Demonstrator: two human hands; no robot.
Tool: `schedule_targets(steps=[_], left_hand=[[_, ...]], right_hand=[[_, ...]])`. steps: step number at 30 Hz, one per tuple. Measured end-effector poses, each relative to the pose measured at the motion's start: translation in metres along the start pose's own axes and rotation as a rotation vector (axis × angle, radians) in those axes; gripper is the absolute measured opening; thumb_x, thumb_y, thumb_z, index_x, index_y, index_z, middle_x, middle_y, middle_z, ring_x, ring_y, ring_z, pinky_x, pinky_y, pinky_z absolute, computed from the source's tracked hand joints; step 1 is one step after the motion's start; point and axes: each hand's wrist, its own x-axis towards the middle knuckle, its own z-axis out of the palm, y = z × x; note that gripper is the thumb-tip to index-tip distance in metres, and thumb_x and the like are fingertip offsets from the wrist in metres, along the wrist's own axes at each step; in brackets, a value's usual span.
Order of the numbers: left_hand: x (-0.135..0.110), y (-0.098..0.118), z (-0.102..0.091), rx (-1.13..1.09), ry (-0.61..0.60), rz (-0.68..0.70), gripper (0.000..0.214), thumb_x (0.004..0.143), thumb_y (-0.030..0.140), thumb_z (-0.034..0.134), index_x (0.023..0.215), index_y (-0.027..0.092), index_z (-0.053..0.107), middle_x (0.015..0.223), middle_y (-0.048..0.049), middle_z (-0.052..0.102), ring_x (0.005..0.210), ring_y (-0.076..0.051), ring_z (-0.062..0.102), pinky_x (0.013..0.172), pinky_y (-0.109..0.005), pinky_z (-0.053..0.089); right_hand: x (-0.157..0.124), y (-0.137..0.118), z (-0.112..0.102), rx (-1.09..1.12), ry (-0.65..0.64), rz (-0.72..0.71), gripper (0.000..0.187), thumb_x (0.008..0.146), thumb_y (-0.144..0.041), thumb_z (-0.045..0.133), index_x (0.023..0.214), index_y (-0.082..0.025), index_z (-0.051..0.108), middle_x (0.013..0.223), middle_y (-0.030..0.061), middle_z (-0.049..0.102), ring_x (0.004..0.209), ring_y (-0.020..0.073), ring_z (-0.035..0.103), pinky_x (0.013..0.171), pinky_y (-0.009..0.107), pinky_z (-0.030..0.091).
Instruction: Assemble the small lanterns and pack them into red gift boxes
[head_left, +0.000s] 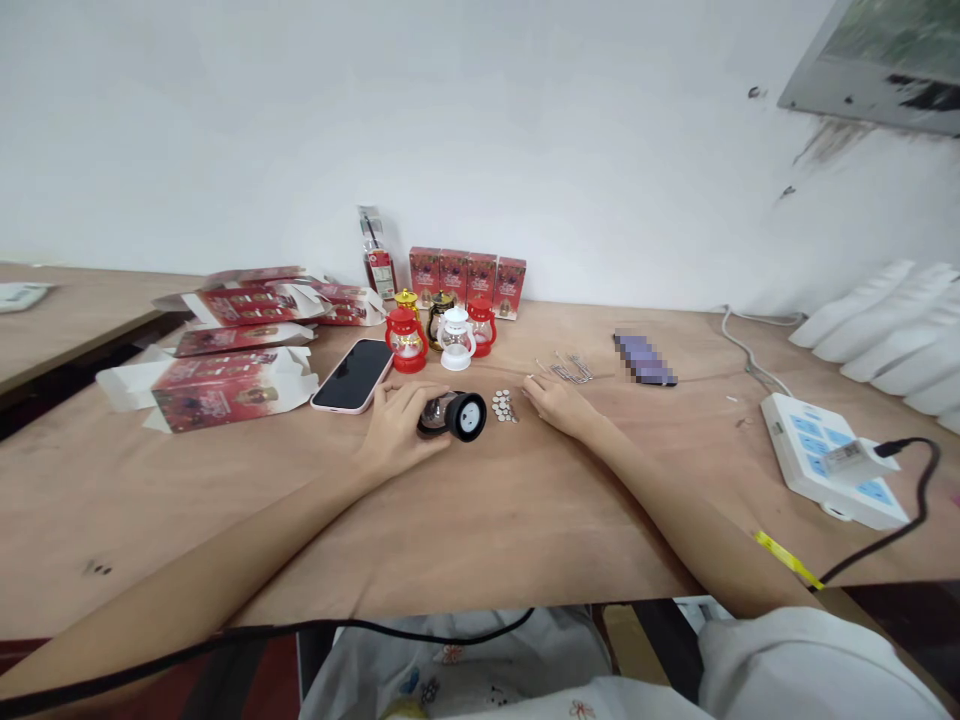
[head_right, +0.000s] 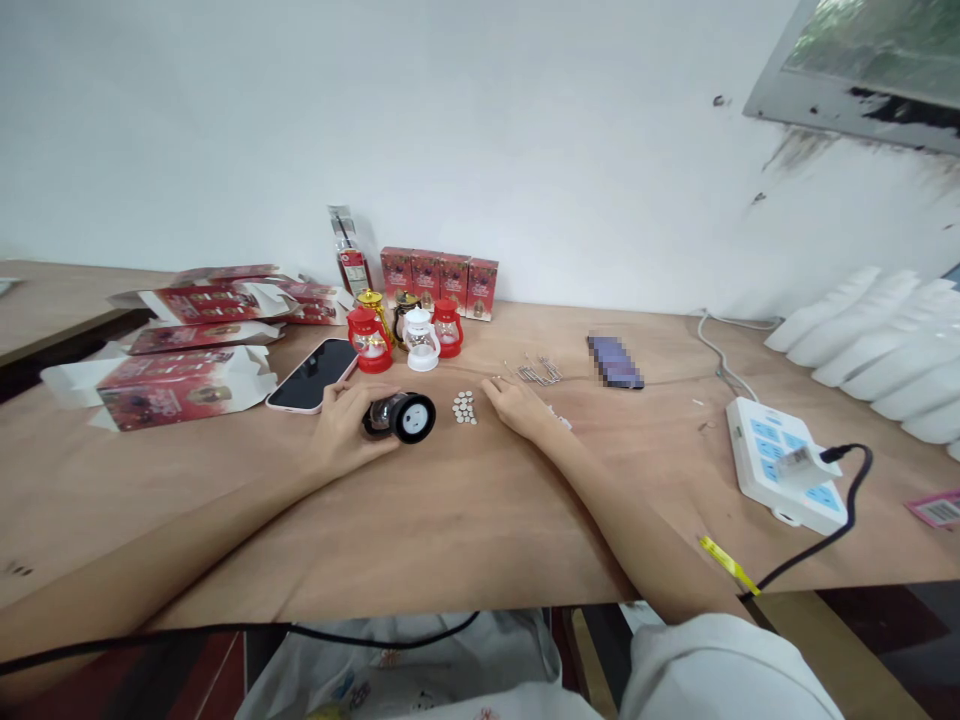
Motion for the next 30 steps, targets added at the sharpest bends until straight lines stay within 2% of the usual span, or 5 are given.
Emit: schedule_targets(steps=[10,18,20,25,30], left_hand=[[0.000,0.000,0.000,-0.013,0.014,0.002,0.043,0.077,0.038,0.062,0.115,0.022,0.049,0.112,-0.0076,0.067,0.103,-0.027,0.062,0.087,-0.040,0.032],[0.000,-0.001,0.001,-0.022,0.002,-0.015,0.044,0.076,0.036,0.061,0.116,0.023,0.050,0.113,-0.0070,0.067,0.103,-0.028,0.062,0.090,-0.042,0.032],[-0.001,-0.002,0.002,-0.028,-0.005,-0.029,0.045,0.075,0.036,0.061,0.116,0.023,0.050,0.112,-0.0069,0.067,0.104,-0.028,0.061,0.091,-0.042,0.031],[-0.002,-0.003,0.003,-0.076,-0.010,-0.022,0.046,0.074,0.035,0.062,0.117,0.023,0.049,0.111,-0.0069,0.067,0.102,-0.028,0.062,0.090,-0.042,0.033],[-0.001,0.000,0.001,-0.147,-0.044,0.030,0.048,0.075,0.035,0.063,0.119,0.023,0.048,0.114,-0.0069,0.067,0.103,-0.026,0.063,0.092,-0.042,0.035]], right_hand=[[-0.002,-0.004,-0.002,0.014,-0.034,0.097,0.025,0.085,-0.006,0.039,0.099,-0.014,0.058,0.087,0.0104,0.065,0.082,0.0213,0.059,0.074,0.033,0.048],[0.000,-0.007,-0.006,0.092,-0.001,0.145,0.023,0.080,-0.004,0.045,0.092,-0.016,0.061,0.094,0.0102,0.064,0.086,0.0210,0.060,0.076,0.032,0.048],[0.002,-0.013,-0.009,0.148,0.080,0.185,0.021,0.081,-0.006,0.047,0.092,-0.017,0.062,0.091,0.0087,0.063,0.082,0.0198,0.061,0.073,0.031,0.049],[0.009,-0.045,-0.026,0.379,0.477,0.254,0.020,0.087,-0.014,0.046,0.094,-0.022,0.062,0.084,0.0038,0.062,0.076,0.0159,0.062,0.072,0.031,0.052],[0.011,-0.081,-0.045,0.496,0.634,0.107,0.019,0.089,-0.013,0.049,0.096,-0.024,0.063,0.086,0.0038,0.066,0.083,0.0161,0.064,0.074,0.033,0.053]])
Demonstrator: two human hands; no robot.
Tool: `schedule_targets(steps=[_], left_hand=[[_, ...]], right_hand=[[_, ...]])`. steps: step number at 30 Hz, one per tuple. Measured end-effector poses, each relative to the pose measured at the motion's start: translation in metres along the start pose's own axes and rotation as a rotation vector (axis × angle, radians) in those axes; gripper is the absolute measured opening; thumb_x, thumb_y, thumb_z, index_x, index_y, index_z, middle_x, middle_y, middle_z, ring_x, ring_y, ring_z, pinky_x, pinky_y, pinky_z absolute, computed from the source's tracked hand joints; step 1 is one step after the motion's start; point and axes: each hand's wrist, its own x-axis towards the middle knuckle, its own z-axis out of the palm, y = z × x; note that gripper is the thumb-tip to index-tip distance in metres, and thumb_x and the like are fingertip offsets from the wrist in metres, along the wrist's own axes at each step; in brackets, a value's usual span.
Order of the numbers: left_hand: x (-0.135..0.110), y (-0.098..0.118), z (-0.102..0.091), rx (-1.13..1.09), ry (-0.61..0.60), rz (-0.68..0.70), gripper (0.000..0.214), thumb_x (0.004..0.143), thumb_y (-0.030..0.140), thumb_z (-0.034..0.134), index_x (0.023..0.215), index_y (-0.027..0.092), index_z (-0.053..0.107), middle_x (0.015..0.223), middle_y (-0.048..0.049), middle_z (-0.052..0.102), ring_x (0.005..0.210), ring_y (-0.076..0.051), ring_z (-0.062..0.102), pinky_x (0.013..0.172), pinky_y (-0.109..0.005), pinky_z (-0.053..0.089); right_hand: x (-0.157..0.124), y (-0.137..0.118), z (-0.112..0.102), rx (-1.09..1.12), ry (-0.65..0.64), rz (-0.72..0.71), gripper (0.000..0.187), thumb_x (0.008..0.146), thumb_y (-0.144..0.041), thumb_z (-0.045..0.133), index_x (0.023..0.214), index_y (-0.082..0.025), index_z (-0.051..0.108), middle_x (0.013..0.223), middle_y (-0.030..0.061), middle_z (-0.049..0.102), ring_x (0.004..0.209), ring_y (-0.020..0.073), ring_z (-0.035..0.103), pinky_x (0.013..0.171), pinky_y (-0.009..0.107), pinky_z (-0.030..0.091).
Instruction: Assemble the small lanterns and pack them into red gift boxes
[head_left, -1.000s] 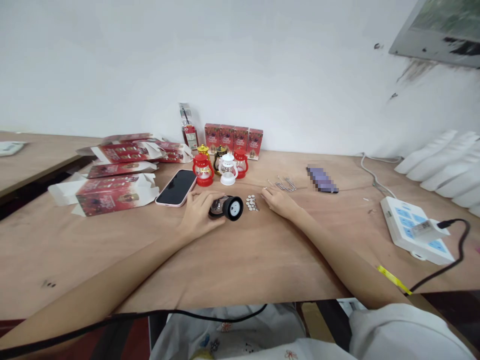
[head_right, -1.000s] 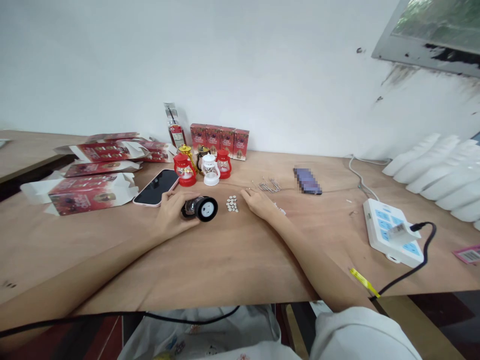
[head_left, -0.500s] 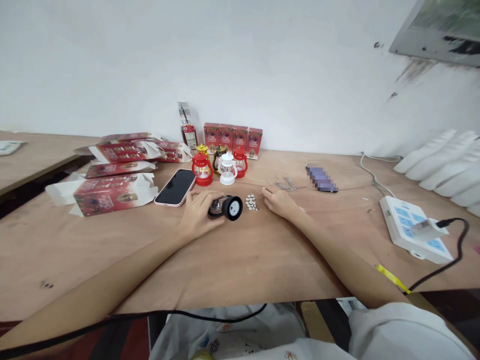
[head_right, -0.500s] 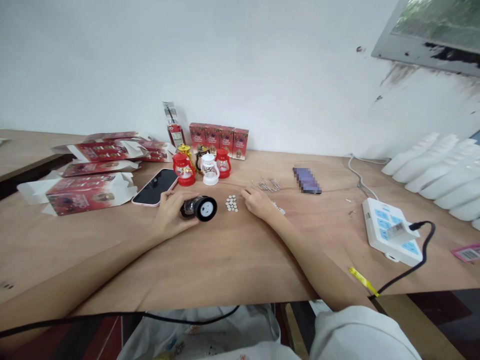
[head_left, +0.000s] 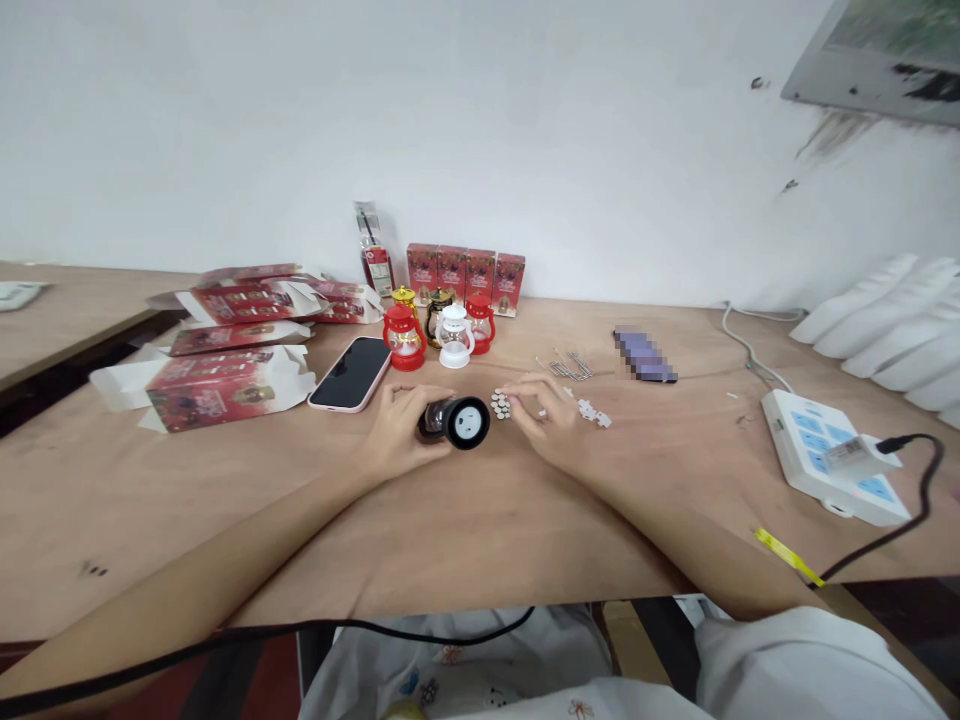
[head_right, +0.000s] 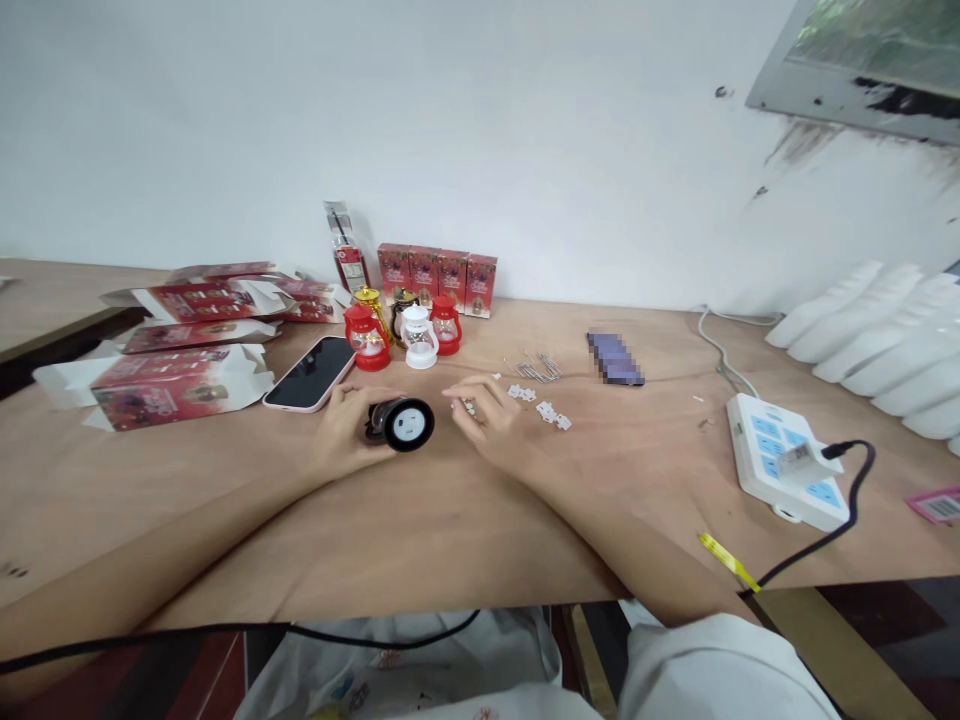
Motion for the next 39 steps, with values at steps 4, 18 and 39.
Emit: schedule_targets(steps=[4,18,39], left_hand=[[0.001,0.003,-0.001,-0.012,-0.044,-0.001,0.050,0.075,0.037,0.063,0.121,0.024,0.049,0.115,-0.0066,0.067,0.106,-0.027,0.062,0.096,-0.045,0.034],[0.001,0.008,-0.001,-0.062,-0.033,0.068,0.048,0.077,0.040,0.063,0.118,0.023,0.046,0.114,-0.0065,0.068,0.103,-0.025,0.064,0.101,-0.046,0.029],[-0.003,0.001,-0.001,0.092,0.032,0.109,0.045,0.080,0.039,0.062,0.119,0.021,0.050,0.111,-0.0096,0.069,0.098,-0.025,0.065,0.087,-0.041,0.030]], right_hand=[[-0.007,-0.014,0.007,0.076,0.009,-0.142,0.022,0.088,-0.012,0.052,0.094,-0.029,0.065,0.084,0.0007,0.071,0.083,0.0175,0.064,0.073,0.036,0.053],[-0.015,-0.018,0.017,-0.063,0.166,-0.232,0.028,0.083,-0.012,0.063,0.101,-0.032,0.054,0.080,-0.0072,0.075,0.071,0.0153,0.061,0.069,0.034,0.047],[-0.014,-0.008,0.014,-0.105,0.055,-0.288,0.029,0.084,-0.007,0.060,0.105,-0.026,0.055,0.087,-0.0036,0.074,0.066,0.0149,0.052,0.064,0.031,0.041]])
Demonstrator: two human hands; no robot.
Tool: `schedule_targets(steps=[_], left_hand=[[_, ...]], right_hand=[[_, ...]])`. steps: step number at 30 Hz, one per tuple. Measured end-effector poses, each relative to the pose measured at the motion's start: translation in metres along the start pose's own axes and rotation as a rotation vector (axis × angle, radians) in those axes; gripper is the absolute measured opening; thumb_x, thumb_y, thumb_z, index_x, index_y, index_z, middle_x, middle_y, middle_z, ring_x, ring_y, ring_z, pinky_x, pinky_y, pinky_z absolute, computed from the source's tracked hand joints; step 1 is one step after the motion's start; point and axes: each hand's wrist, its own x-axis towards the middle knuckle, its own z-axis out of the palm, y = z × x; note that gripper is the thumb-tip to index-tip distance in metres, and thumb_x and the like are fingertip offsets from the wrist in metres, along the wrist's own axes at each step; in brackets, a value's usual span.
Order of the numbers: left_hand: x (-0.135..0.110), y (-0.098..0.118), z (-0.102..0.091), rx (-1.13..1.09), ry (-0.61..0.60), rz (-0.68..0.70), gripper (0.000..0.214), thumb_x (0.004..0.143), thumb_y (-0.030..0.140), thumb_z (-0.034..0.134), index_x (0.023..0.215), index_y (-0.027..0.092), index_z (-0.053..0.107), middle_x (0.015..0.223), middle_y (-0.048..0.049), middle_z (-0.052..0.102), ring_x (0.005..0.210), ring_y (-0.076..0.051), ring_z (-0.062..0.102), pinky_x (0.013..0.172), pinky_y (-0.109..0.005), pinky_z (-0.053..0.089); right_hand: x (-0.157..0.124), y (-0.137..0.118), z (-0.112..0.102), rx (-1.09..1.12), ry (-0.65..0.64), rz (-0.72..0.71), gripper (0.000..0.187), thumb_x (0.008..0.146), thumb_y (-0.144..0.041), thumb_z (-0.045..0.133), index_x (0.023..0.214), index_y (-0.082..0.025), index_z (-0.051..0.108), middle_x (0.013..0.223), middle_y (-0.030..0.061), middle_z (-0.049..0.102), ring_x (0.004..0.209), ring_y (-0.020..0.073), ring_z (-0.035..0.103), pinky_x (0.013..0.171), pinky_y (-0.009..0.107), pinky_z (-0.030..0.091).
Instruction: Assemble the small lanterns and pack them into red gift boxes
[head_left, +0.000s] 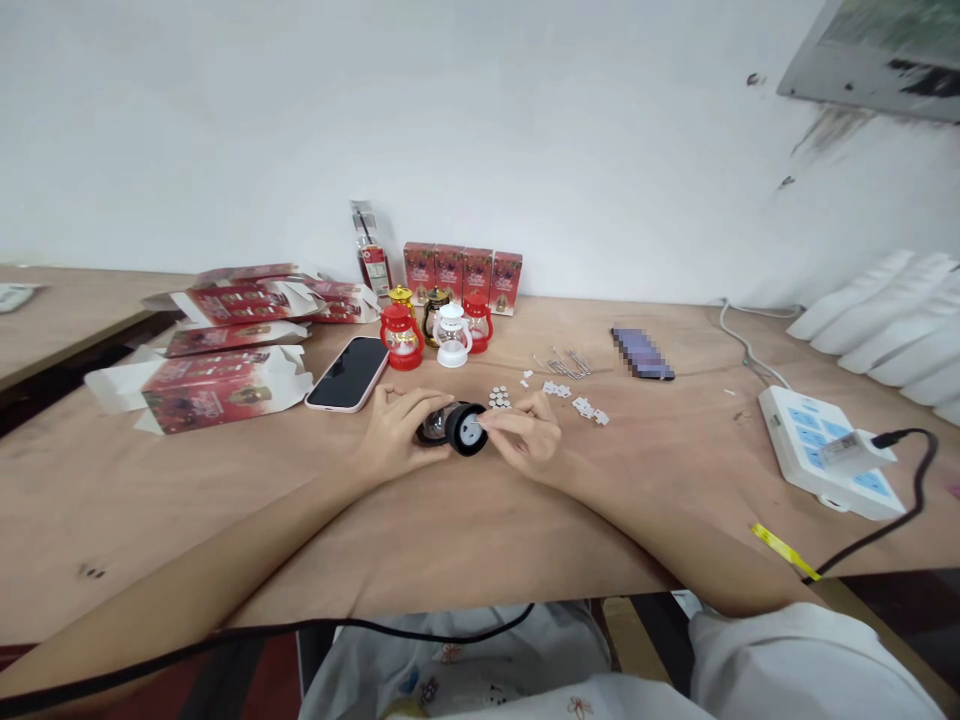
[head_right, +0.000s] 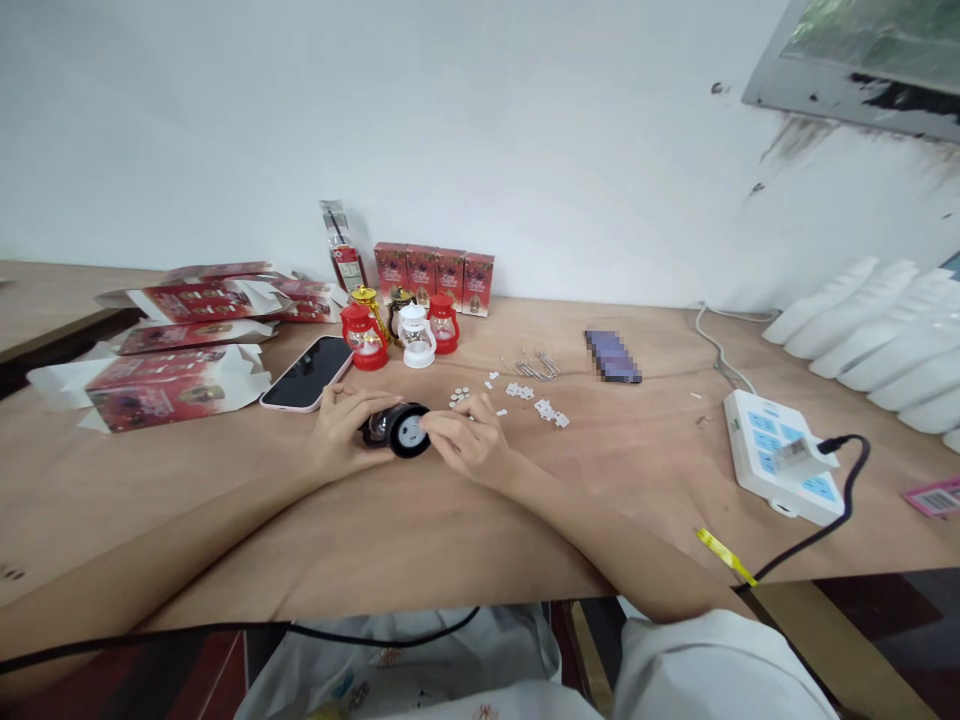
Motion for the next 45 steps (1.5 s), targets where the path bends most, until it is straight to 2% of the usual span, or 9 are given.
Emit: schedule_targets(steps=[6,10,14,23,29,34,37,40,45], left_hand=[[0.002,0.000,-0.001,0.060,0.028,-0.021,0.041,0.080,0.037,0.061,0.117,0.020,0.052,0.109,-0.0092,0.070,0.095,-0.024,0.066,0.082,-0.039,0.031],[0.005,0.004,-0.002,0.088,0.059,-0.042,0.041,0.080,0.036,0.061,0.117,0.020,0.052,0.108,-0.0085,0.070,0.093,-0.023,0.066,0.079,-0.038,0.031],[0.005,0.005,-0.003,0.097,0.065,-0.020,0.042,0.080,0.036,0.062,0.117,0.020,0.051,0.108,-0.0083,0.070,0.093,-0.023,0.066,0.078,-0.037,0.031],[0.003,0.003,-0.002,0.116,0.040,-0.004,0.042,0.083,0.039,0.059,0.120,0.021,0.053,0.109,-0.0095,0.070,0.095,-0.024,0.065,0.080,-0.038,0.031],[0.000,0.001,-0.003,0.135,0.022,0.048,0.041,0.082,0.038,0.061,0.118,0.022,0.056,0.104,-0.0094,0.071,0.087,-0.024,0.066,0.079,-0.039,0.030],[0.001,0.001,-0.004,0.120,0.041,0.023,0.041,0.082,0.038,0.061,0.120,0.023,0.055,0.107,-0.0094,0.071,0.088,-0.024,0.066,0.078,-0.039,0.030],[0.002,0.001,-0.005,0.118,0.053,0.044,0.040,0.082,0.038,0.061,0.119,0.024,0.055,0.107,-0.0090,0.071,0.088,-0.023,0.066,0.077,-0.039,0.029],[0.003,0.001,-0.006,0.142,0.053,0.072,0.037,0.083,0.040,0.061,0.117,0.025,0.056,0.106,-0.0089,0.071,0.087,-0.023,0.066,0.076,-0.038,0.028],[0.002,-0.001,-0.007,0.162,0.113,0.144,0.037,0.083,0.040,0.063,0.117,0.026,0.057,0.105,-0.0079,0.072,0.081,-0.021,0.066,0.074,-0.038,0.028]], right_hand=[[0.003,0.003,-0.001,-0.071,-0.064,0.006,0.020,0.086,-0.011,0.060,0.100,-0.025,0.060,0.078,-0.0017,0.071,0.069,0.0158,0.052,0.064,0.031,0.043],[0.003,0.004,-0.001,0.005,-0.061,0.119,0.015,0.085,-0.013,0.062,0.098,-0.022,0.061,0.082,0.0024,0.071,0.078,0.0174,0.055,0.071,0.031,0.049],[0.002,0.006,-0.002,0.053,-0.117,0.129,0.008,0.088,-0.015,0.059,0.092,-0.021,0.063,0.087,0.0025,0.072,0.081,0.0163,0.059,0.076,0.033,0.049],[0.001,0.008,-0.003,0.036,-0.158,0.144,0.012,0.091,-0.017,0.054,0.086,-0.020,0.065,0.081,0.0040,0.070,0.080,0.0170,0.055,0.076,0.034,0.047],[-0.002,0.005,-0.001,0.033,-0.144,0.106,0.014,0.090,-0.016,0.054,0.085,-0.020,0.066,0.079,0.0025,0.071,0.079,0.0176,0.055,0.073,0.034,0.046],[-0.001,0.006,0.001,0.129,-0.145,0.250,0.014,0.091,-0.021,0.055,0.083,-0.021,0.066,0.082,0.0032,0.070,0.081,0.0163,0.061,0.076,0.034,0.049],[-0.001,0.008,0.001,0.230,-0.114,0.359,0.013,0.088,-0.030,0.061,0.095,-0.020,0.066,0.094,0.0060,0.071,0.091,0.0176,0.065,0.082,0.035,0.052],[-0.002,0.011,0.002,0.339,-0.163,0.389,0.021,0.086,-0.031,0.063,0.103,-0.020,0.066,0.098,0.0061,0.073,0.092,0.0167,0.067,0.082,0.033,0.054],[-0.006,0.012,0.003,0.432,-0.200,0.441,0.020,0.086,-0.034,0.063,0.100,-0.021,0.070,0.093,0.0048,0.075,0.085,0.0156,0.070,0.078,0.030,0.056]])
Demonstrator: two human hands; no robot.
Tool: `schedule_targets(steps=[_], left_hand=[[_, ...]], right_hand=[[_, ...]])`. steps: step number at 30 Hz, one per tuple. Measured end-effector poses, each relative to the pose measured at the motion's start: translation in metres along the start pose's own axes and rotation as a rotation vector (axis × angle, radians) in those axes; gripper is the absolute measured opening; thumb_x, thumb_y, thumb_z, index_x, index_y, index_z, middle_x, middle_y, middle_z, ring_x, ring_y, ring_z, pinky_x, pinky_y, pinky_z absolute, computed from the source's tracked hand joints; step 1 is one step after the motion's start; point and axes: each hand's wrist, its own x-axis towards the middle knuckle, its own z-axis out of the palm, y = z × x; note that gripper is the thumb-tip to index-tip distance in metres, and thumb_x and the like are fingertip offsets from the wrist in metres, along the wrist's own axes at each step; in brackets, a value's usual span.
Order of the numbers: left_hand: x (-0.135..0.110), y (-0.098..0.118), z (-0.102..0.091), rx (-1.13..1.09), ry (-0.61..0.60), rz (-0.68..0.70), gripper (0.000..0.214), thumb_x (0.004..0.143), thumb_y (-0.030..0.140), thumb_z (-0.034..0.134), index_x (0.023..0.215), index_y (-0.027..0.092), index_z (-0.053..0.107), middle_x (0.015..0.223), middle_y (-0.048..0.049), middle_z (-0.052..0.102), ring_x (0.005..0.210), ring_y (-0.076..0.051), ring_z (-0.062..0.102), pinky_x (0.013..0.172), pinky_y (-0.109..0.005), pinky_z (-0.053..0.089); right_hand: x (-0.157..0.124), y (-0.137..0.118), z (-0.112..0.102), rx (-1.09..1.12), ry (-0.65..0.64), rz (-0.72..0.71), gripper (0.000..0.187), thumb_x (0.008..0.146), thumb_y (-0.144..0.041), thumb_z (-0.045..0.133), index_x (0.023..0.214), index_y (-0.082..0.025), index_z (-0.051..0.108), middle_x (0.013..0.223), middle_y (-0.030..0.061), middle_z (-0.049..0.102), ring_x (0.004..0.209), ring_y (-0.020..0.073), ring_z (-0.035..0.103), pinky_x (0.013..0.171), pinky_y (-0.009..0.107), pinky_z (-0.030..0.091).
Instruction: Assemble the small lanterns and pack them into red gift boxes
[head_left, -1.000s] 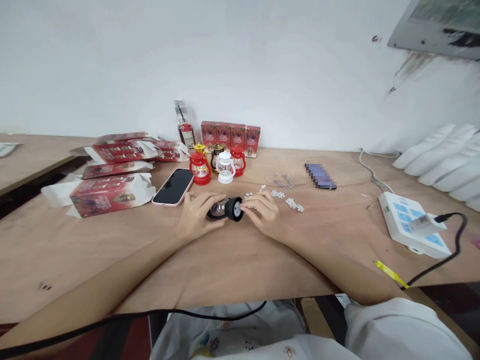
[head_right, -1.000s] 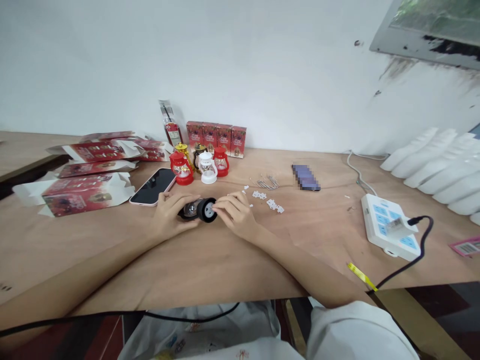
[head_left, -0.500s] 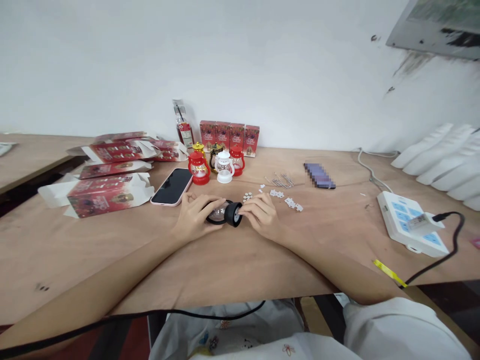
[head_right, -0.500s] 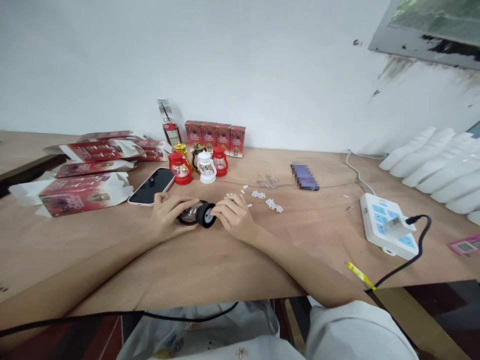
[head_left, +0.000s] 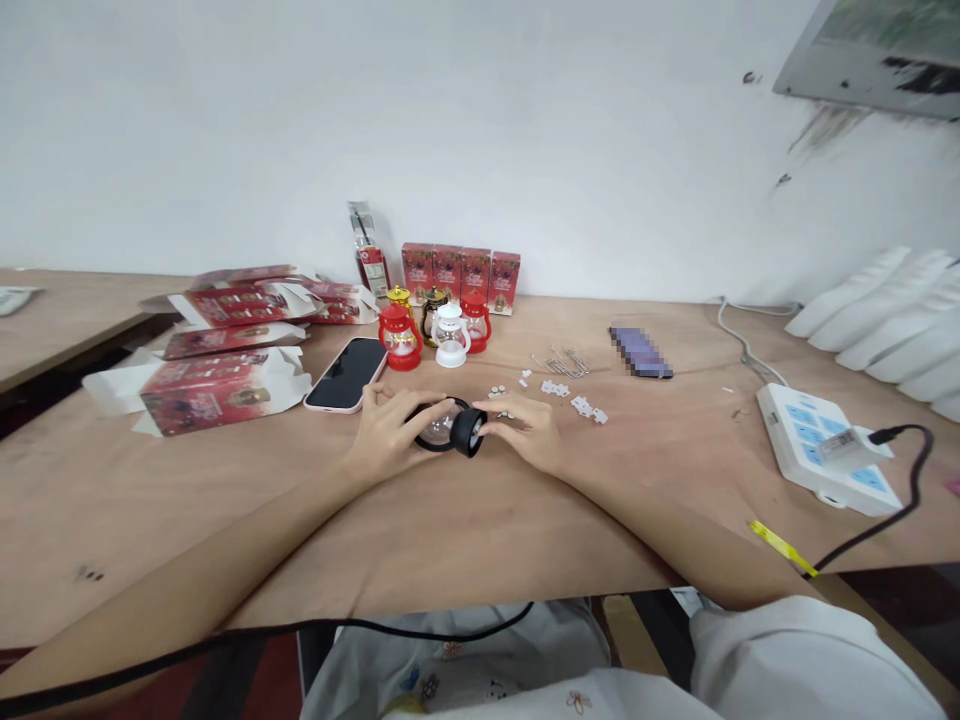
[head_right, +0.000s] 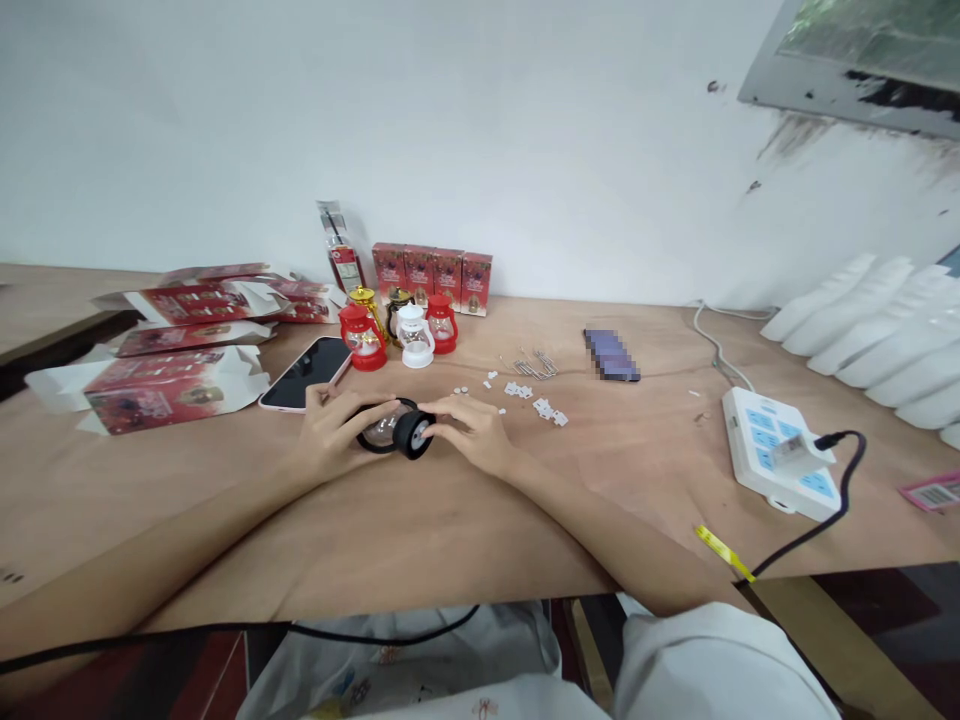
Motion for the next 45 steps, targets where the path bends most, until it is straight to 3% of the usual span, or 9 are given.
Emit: schedule_targets(steps=[8,13,18,22,31,35,38,42,45], left_hand=[[0.000,0.001,0.000,-0.004,-0.019,0.000,0.033,0.083,0.040,0.063,0.113,0.028,0.060,0.105,-0.0066,0.072,0.082,-0.020,0.065,0.075,-0.038,0.028],[0.000,0.000,0.001,-0.039,-0.063,-0.065,0.040,0.080,0.042,0.064,0.116,0.026,0.058,0.104,-0.0074,0.071,0.083,-0.022,0.065,0.078,-0.039,0.030],[0.002,-0.002,-0.001,-0.069,0.034,-0.048,0.042,0.078,0.040,0.062,0.115,0.022,0.053,0.097,-0.0069,0.071,0.078,-0.022,0.063,0.076,-0.037,0.035],[0.001,-0.002,0.000,-0.098,0.058,-0.150,0.043,0.074,0.039,0.063,0.111,0.022,0.052,0.089,-0.0043,0.068,0.077,-0.023,0.059,0.070,-0.035,0.036],[0.000,-0.004,0.003,-0.100,0.031,-0.204,0.042,0.072,0.040,0.065,0.108,0.021,0.053,0.084,-0.0036,0.064,0.078,-0.023,0.057,0.070,-0.035,0.037],[0.003,-0.002,0.000,-0.103,0.073,-0.223,0.038,0.073,0.037,0.064,0.104,0.021,0.051,0.086,-0.0035,0.063,0.078,-0.022,0.057,0.069,-0.035,0.041],[0.005,0.001,-0.002,-0.123,0.097,-0.316,0.039,0.073,0.038,0.066,0.105,0.020,0.051,0.091,-0.0047,0.063,0.081,-0.021,0.059,0.073,-0.035,0.045],[0.005,0.000,0.003,-0.302,0.129,-0.574,0.048,0.070,0.044,0.072,0.105,0.018,0.052,0.099,-0.0072,0.065,0.092,-0.024,0.063,0.081,-0.038,0.051],[0.007,-0.004,0.012,-0.560,0.194,-0.768,0.057,0.065,0.047,0.075,0.108,0.017,0.053,0.109,-0.0103,0.065,0.107,-0.028,0.061,0.093,-0.043,0.050]], right_hand=[[0.002,-0.002,0.002,0.030,0.013,-0.027,0.016,0.083,-0.034,0.066,0.091,-0.021,0.072,0.082,0.0033,0.075,0.076,0.0156,0.069,0.072,0.029,0.056],[0.008,0.007,-0.012,-0.057,-0.076,-0.015,0.026,0.087,-0.038,0.060,0.105,-0.021,0.067,0.094,0.0042,0.074,0.082,0.0153,0.069,0.078,0.030,0.055],[0.016,0.050,-0.060,-0.609,0.085,0.191,0.026,0.093,-0.032,0.047,0.106,-0.015,0.063,0.099,0.0120,0.071,0.098,0.0245,0.063,0.087,0.040,0.048],[0.012,0.079,-0.091,-1.020,-0.081,0.495,0.027,0.087,-0.017,0.049,0.112,-0.009,0.056,0.093,0.0175,0.071,0.103,0.0325,0.057,0.087,0.044,0.042],[0.009,0.087,-0.099,-0.994,-0.096,0.576,0.034,0.078,-0.008,0.049,0.112,-0.016,0.055,0.084,0.0104,0.070,0.096,0.0305,0.056,0.081,0.038,0.038],[0.011,0.088,-0.103,-0.943,-0.009,0.599,0.031,0.080,-0.012,0.048,0.110,-0.016,0.054,0.086,0.0083,0.069,0.095,0.0285,0.055,0.077,0.035,0.039],[0.013,0.086,-0.106,-0.881,0.169,0.641,0.027,0.079,-0.013,0.046,0.104,-0.016,0.055,0.084,0.0082,0.067,0.092,0.0272,0.055,0.078,0.036,0.039],[0.017,0.079,-0.109,-0.772,0.474,0.587,0.020,0.082,-0.015,0.042,0.098,-0.016,0.055,0.092,0.0106,0.063,0.096,0.0263,0.052,0.085,0.041,0.039],[0.022,0.074,-0.107,-0.651,0.597,0.510,0.020,0.089,-0.025,0.039,0.101,-0.016,0.052,0.103,0.0118,0.058,0.092,0.0219,0.054,0.083,0.039,0.043]])
